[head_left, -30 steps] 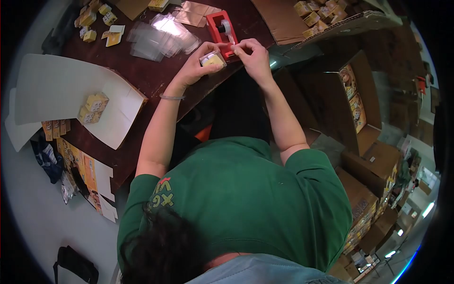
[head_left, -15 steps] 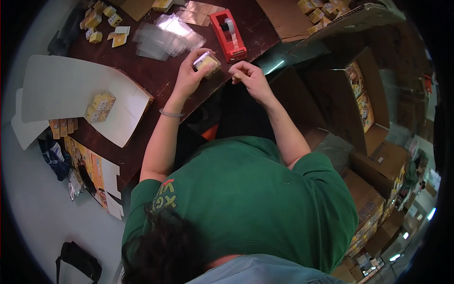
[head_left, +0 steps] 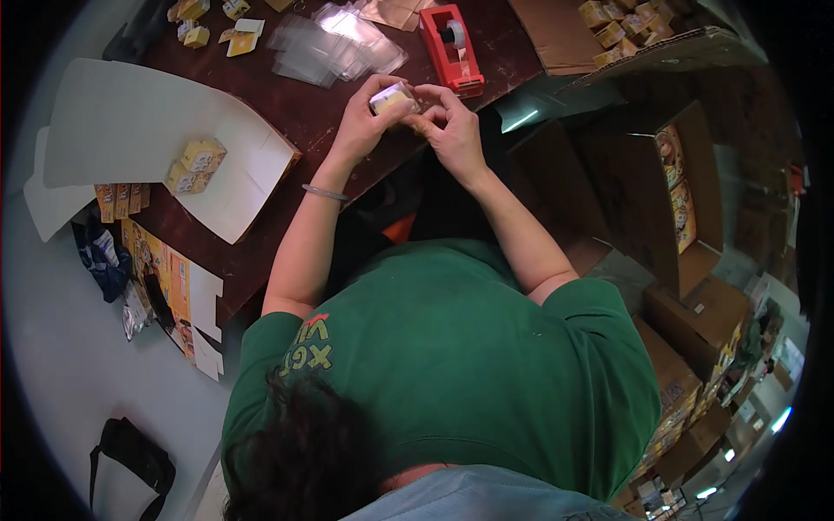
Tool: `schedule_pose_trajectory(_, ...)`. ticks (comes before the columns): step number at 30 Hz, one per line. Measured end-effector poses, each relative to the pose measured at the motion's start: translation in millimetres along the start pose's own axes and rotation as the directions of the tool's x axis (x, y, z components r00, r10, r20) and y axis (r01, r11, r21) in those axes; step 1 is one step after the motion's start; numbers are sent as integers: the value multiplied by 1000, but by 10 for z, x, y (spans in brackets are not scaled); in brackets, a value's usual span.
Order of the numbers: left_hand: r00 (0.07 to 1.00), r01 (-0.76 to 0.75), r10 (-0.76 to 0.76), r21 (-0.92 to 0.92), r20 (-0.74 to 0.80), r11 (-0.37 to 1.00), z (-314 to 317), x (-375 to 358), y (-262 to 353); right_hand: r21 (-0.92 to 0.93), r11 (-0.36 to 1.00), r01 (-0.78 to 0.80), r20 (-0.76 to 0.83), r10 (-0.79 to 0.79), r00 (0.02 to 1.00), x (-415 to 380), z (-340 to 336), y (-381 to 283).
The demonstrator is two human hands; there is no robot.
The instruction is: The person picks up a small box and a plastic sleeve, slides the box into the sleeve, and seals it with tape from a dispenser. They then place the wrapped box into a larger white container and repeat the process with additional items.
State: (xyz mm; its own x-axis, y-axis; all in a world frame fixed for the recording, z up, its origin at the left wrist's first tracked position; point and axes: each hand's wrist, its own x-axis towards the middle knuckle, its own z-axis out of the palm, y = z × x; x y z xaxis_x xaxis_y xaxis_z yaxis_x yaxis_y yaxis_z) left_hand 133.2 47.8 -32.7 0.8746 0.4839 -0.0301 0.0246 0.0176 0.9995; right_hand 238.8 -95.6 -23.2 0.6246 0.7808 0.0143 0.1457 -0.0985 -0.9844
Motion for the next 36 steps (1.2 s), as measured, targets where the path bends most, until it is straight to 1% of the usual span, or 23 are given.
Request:
schedule_pose_trajectory(1, 1000, 8, -8, 22, 1, 1000, -7, -1, -6, -79, 997, -17, -11, 16, 1000, 0, 10, 15)
schedule_pose_trajectory(3, 987, -34, -14, -296, -157, 955, 50, -65, -39, -316, 948, 38, -44, -55, 998, -80, 90, 173)
schedule_pose_trajectory(4, 975, -78, -22, -435, -221, 897, 52, -87, -59, -334, 937, 102, -63, -130, 989, -144, 132, 232)
schedule_pose_trajectory(5, 974, -71, -84, -635, -210, 769, 28, -151, -98, -421, 874, 242, -76, -299, 951, -176, 156, 198)
schedule_pose_trajectory(6, 977, -115, -73, -783, -201, 611, 76, -211, -108, -277, 935, 221, -77, -251, 965, -207, 217, 213)
schedule_pose_trajectory(7, 979, -133, -86, -898, -185, 419, 148, -314, -113, -41, 994, 104, -65, -106, 992, -216, 273, 185)
schedule_pose_trajectory(8, 961, -141, -160, -899, -225, 415, 188, -378, -121, 75, 996, 39, 8, -40, 999, -189, 246, 159)
schedule_pose_trajectory(9, 954, -174, -114, -822, -278, 542, 159, -408, -107, 184, 983, -29, 93, 12, 996, -104, 162, 42)
schedule_pose_trajectory(11, 926, -234, -11, -596, -378, 768, -29, -384, -142, -172, 931, 323, 151, -299, 942, 60, -65, -336)
schedule_pose_trajectory(12, 933, -302, 170, -434, -317, 849, -155, -282, -224, -364, 797, 482, 230, -424, 876, 128, -119, -418)
schedule_pose_trajectory(13, 973, -175, 122, -284, -195, 943, -139, -205, -100, -442, 705, 554, 339, -441, 831, 195, -110, -394)
schedule_pose_trajectory(14, 996, -61, 53, -105, -78, 993, -140, -104, 42, -419, 712, 564, 343, -451, 824, 218, -115, -317)
schedule_pose_trajectory(16, 997, -39, 45, -76, 68, 996, -188, 93, 2, -378, 705, 600, 345, -494, 798, 307, -141, -229)
schedule_pose_trajectory(17, 994, -13, 20, -68, 105, 998, -232, 171, 1, -364, 669, 648, 245, -603, 759, 329, -259, -211)
schedule_pose_trajectory(19, 992, -10, 23, -107, 125, 994, -170, 232, 7, -490, 793, 362, -23, -427, 904, 308, -565, -302)
schedule_pose_trajectory(20, 989, -52, 60, -68, 133, 996, -75, 269, -5, -550, 792, 266, -152, -407, 901, 396, -679, -115)
schedule_pose_trajectory(22, 987, -76, 81, -39, 135, 996, 200, 345, -24, -489, 871, 59, -97, -122, 988, 505, -808, 132)
schedule_pose_trajectory(23, 989, -56, 66, -69, 136, 996, 258, 369, -57, -329, 941, 75, -113, -118, 987, 560, -781, 314)
schedule_pose_trajectory(26, 991, -32, 46, -119, 122, 992, 332, 420, -93, -227, 961, 155, -199, -202, 959, 537, -743, 301)
schedule_pose_trajectory(29, 990, -39, 43, -27, 135, 999, 287, 427, -96, -396, 891, 221, -287, -349, 892, 332, -649, 2)
schedule_pose_trajectory(31, 991, -48, 54, -45, 122, 998, 291, 410, -116, -41, 999, -20, -259, 9, 966, 163, -603, -69)
schedule_pose_trajectory(33, 991, -44, 53, -72, 121, 996, 307, 422, -106, 257, 949, -182, -157, 227, 961, 127, -537, 335)
schedule_pose_trajectory(36, 993, -21, 34, -113, 114, 993, 320, 395, -59, 177, 963, -203, -148, 230, 962, 129, -557, 525)
